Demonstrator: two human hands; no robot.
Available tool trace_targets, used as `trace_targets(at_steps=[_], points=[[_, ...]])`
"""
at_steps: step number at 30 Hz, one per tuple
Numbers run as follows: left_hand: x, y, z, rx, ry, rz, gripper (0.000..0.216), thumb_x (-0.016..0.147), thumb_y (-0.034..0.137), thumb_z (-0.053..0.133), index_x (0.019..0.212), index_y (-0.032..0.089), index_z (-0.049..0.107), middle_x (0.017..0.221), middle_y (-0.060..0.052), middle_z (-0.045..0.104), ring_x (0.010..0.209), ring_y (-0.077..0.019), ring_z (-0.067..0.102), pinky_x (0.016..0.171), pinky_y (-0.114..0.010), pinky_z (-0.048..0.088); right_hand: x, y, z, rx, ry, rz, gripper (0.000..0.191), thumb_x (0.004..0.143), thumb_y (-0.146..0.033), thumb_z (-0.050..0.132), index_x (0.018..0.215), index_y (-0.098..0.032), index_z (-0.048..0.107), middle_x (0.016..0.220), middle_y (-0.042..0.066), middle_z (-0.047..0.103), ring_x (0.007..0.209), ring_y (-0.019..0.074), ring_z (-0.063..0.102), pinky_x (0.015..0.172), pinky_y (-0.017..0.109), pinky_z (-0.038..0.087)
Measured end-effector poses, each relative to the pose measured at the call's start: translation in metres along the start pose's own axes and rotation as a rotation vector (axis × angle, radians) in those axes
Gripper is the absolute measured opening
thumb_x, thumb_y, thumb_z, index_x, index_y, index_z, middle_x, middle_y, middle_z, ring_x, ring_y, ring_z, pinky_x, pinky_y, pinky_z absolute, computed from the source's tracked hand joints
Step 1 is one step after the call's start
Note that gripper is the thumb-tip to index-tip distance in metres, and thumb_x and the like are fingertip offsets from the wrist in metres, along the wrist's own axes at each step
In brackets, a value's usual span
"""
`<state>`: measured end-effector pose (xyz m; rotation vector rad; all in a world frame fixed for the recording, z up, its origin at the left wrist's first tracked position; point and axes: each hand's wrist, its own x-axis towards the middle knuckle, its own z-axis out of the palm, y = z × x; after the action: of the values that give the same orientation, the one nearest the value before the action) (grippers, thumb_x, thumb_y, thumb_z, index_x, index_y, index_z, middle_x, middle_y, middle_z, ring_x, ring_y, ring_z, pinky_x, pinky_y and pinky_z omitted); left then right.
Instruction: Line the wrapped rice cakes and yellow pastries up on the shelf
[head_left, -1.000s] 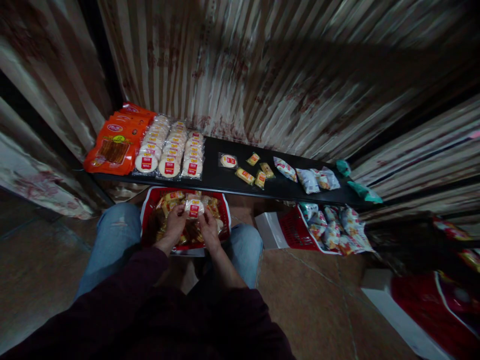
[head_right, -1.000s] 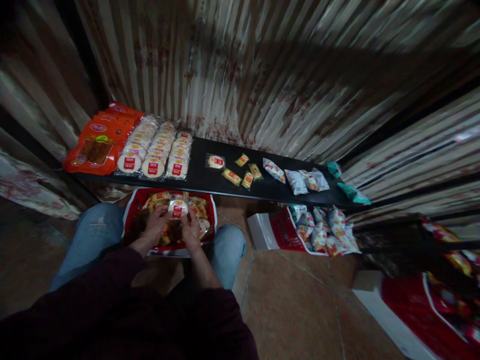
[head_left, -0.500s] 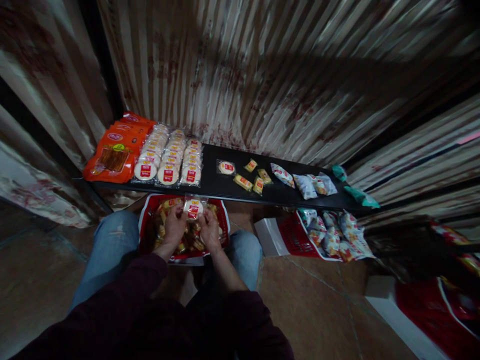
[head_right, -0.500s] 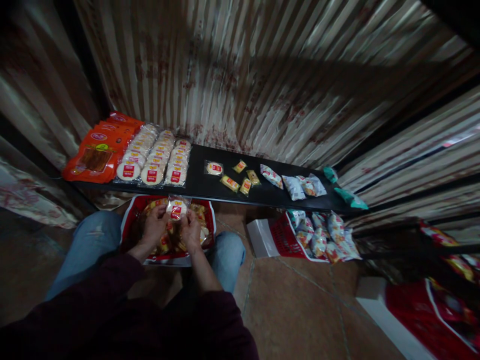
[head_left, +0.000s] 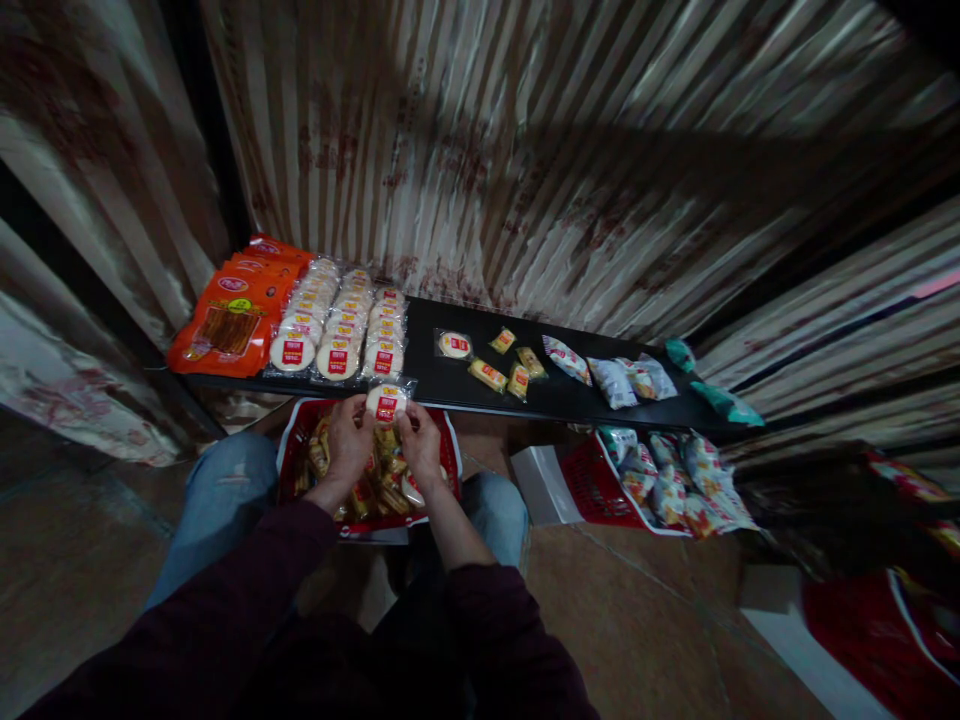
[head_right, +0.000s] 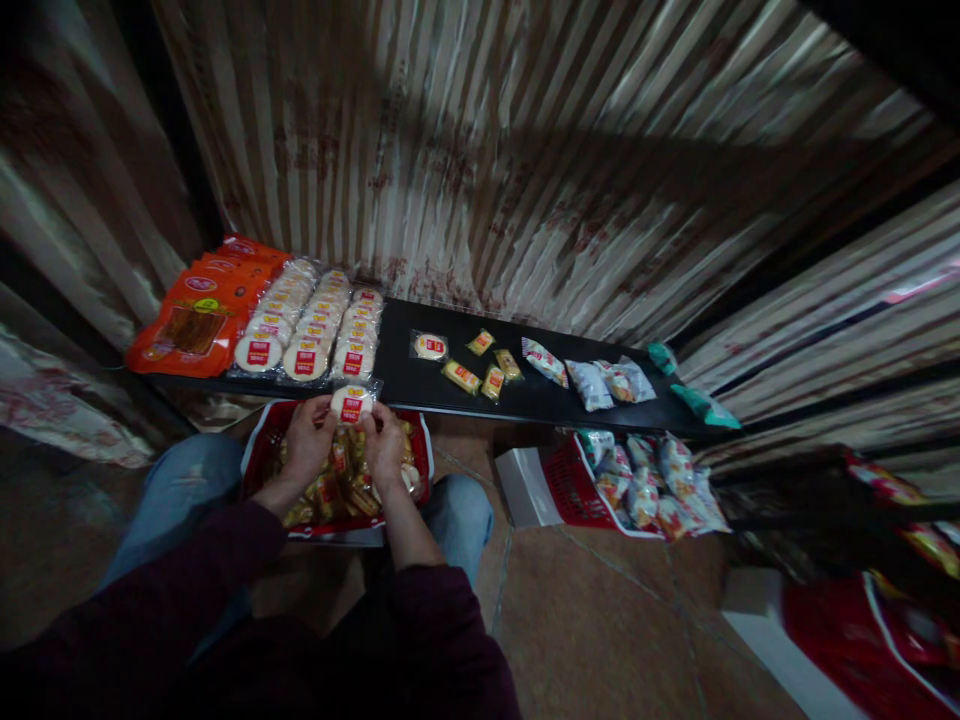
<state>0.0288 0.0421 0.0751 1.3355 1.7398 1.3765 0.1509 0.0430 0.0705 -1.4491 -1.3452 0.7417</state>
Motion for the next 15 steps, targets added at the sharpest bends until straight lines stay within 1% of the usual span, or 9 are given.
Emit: trace_targets(at_steps=[4, 9, 11, 15], points=[[0.005, 0.004, 0.0, 0.019, 0.031, 0.067, 0.024, 0.078, 0.023, 0.049, 0.098, 0.017, 0.06, 0.094, -0.009, 0.061, 0.087, -0.0203, 0.059, 0.082, -0.038, 0.049, 0.006, -0.003, 0.002, -0.006, 0.006, 0.016, 0.028, 0.081, -0.034, 0.052, 0.098, -0.016, 0.065, 0.093, 0.006, 0.071, 0.083, 0.0187, 0.064, 0.078, 0.03, 0.048], [0.01, 0.012, -0.001, 0.04, 0.024, 0.12, 0.027, 0.077, 0.018, 0.046, 0.101, 0.019, 0.06, 0.095, -0.007, 0.061, 0.087, -0.0197, 0.059, 0.083, -0.037, 0.049, 0.015, -0.01, 0.002, -0.045, 0.027, 0.019, 0.029, 0.082, -0.035, 0.052, 0.1, -0.017, 0.065, 0.091, 0.005, 0.07, 0.081, 0.0179, 0.063, 0.077, 0.029, 0.048], [0.012, 0.015, -0.001, 0.081, 0.023, 0.144, 0.029, 0.076, 0.016, 0.046, 0.101, 0.019, 0.06, 0.096, -0.007, 0.062, 0.091, -0.0212, 0.058, 0.086, -0.038, 0.048, 0.021, -0.013, 0.003, -0.057, 0.036, 0.022, 0.03, 0.082, -0.035, 0.051, 0.101, -0.016, 0.065, 0.09, 0.005, 0.07, 0.08, 0.0175, 0.063, 0.076, 0.028, 0.048], [0.016, 0.021, -0.002, 0.177, 0.039, 0.226, 0.035, 0.075, 0.013, 0.045, 0.106, 0.017, 0.06, 0.106, -0.009, 0.063, 0.102, -0.0242, 0.054, 0.094, -0.041, 0.043, 0.035, -0.017, 0.004, -0.084, 0.032, 0.004, 0.03, 0.083, -0.034, 0.051, 0.101, -0.016, 0.065, 0.092, 0.005, 0.069, 0.081, 0.0174, 0.062, 0.079, 0.028, 0.047]])
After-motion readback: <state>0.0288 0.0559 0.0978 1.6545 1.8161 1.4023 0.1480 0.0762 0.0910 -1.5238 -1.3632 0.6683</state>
